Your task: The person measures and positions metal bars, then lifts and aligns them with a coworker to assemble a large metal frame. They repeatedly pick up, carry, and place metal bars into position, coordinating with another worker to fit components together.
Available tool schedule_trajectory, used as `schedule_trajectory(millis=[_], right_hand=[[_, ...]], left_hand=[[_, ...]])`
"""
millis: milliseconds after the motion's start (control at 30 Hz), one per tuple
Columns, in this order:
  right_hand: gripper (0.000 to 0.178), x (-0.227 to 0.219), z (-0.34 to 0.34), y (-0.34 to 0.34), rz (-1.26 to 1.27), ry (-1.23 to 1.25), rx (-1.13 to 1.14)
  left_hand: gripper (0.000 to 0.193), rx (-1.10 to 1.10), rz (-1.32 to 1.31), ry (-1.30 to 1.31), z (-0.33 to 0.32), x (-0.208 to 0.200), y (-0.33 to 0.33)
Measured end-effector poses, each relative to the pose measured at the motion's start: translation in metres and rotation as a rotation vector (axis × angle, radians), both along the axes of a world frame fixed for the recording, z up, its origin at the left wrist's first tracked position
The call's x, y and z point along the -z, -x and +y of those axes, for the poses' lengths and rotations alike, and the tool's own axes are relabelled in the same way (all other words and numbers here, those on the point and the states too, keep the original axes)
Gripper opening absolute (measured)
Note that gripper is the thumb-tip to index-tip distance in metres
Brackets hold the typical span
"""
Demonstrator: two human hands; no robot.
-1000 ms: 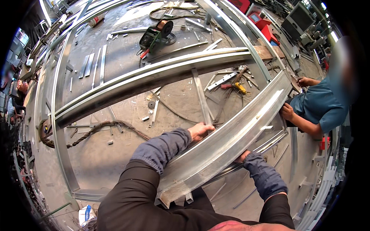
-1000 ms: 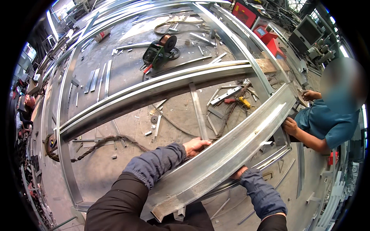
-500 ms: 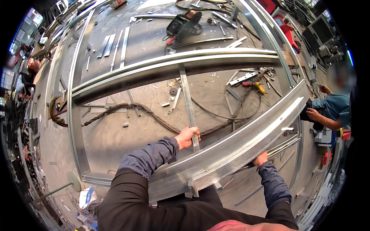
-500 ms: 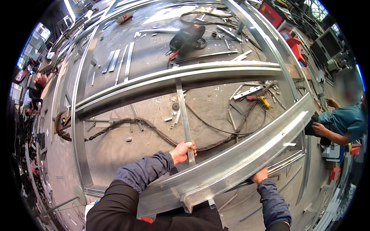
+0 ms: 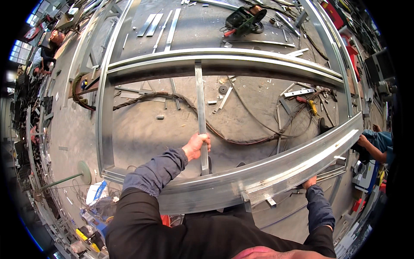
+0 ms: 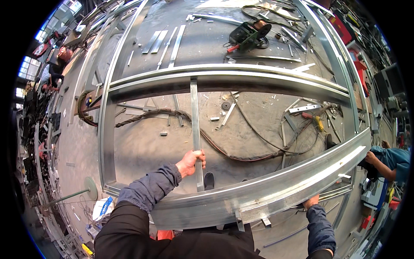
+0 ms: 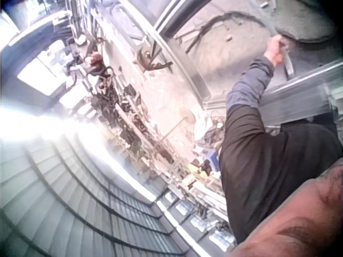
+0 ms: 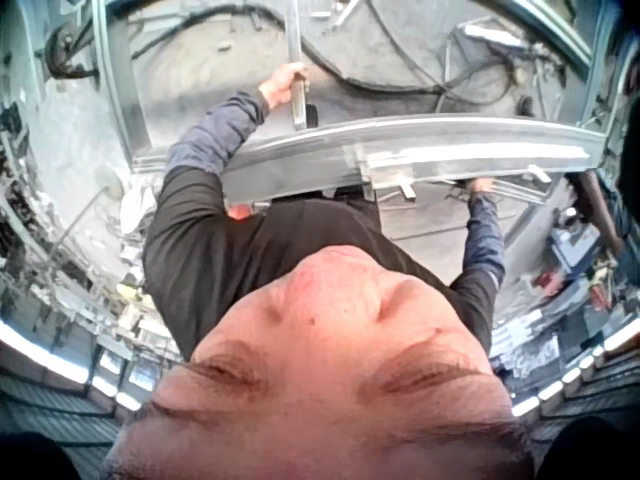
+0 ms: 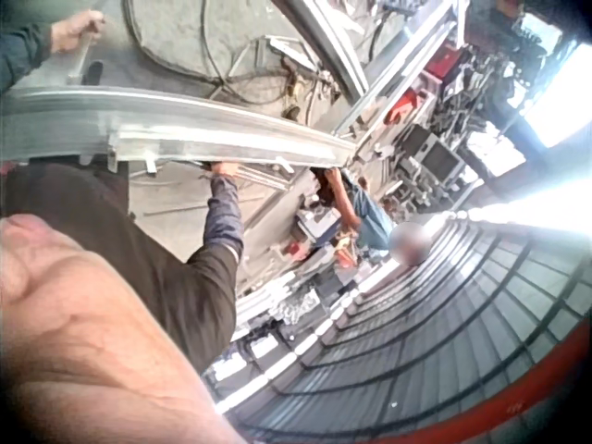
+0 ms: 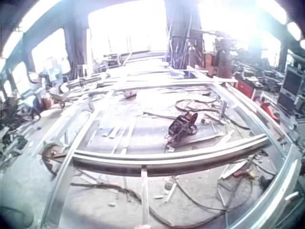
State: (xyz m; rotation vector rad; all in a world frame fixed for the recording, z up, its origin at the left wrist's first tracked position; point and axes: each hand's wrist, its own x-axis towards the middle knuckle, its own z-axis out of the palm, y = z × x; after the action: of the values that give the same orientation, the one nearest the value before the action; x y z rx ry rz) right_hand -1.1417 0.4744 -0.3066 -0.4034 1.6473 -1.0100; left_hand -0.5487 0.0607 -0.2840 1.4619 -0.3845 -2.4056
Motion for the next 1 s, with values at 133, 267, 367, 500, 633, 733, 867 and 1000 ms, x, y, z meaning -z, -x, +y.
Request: schedule_trajectory(millis=[133,267,367,500,633,733,867,1000], right_hand=[[0.053,0.020,-0.003,0.016,-0.223,-0.014,0.308],[0.056,0.001,0.028,0.053,0.228,-0.086,-0.145],[0.057,-0.007,-0.021,0.002,0.786,-0.544,-0.735],[0.057,-0.031,-0.037,-0.017,0.908,-0.635,-0.777],[0.056,-0.038,-0.045,-0.022,0.957,-0.670,-0.796],[0.055,-0.036,-0.050,-0.027,0.978,-0.681,-0.797],[0.055,-0.036,-0.055,-0.032,1.004,-0.694,-0.795],[0.054,-0.038,-0.057,-0.036,1.030,-0.709,-0.791]], left_hand=[[0.012,0.000,-0.074,0.092,-0.011,0.005,-0.060],[0.007,0.013,-0.109,0.118,-0.023,0.015,-0.108],[0.011,0.041,-0.244,0.152,-0.038,-0.011,-0.145],[0.010,0.068,-0.297,0.206,-0.050,-0.017,-0.195],[0.008,0.065,-0.337,0.221,-0.062,-0.010,-0.244],[0.008,0.070,-0.359,0.216,-0.072,-0.014,-0.277],[0.011,0.088,-0.376,0.211,-0.085,-0.012,-0.318],[0.012,0.096,-0.395,0.203,-0.094,-0.006,-0.352]])
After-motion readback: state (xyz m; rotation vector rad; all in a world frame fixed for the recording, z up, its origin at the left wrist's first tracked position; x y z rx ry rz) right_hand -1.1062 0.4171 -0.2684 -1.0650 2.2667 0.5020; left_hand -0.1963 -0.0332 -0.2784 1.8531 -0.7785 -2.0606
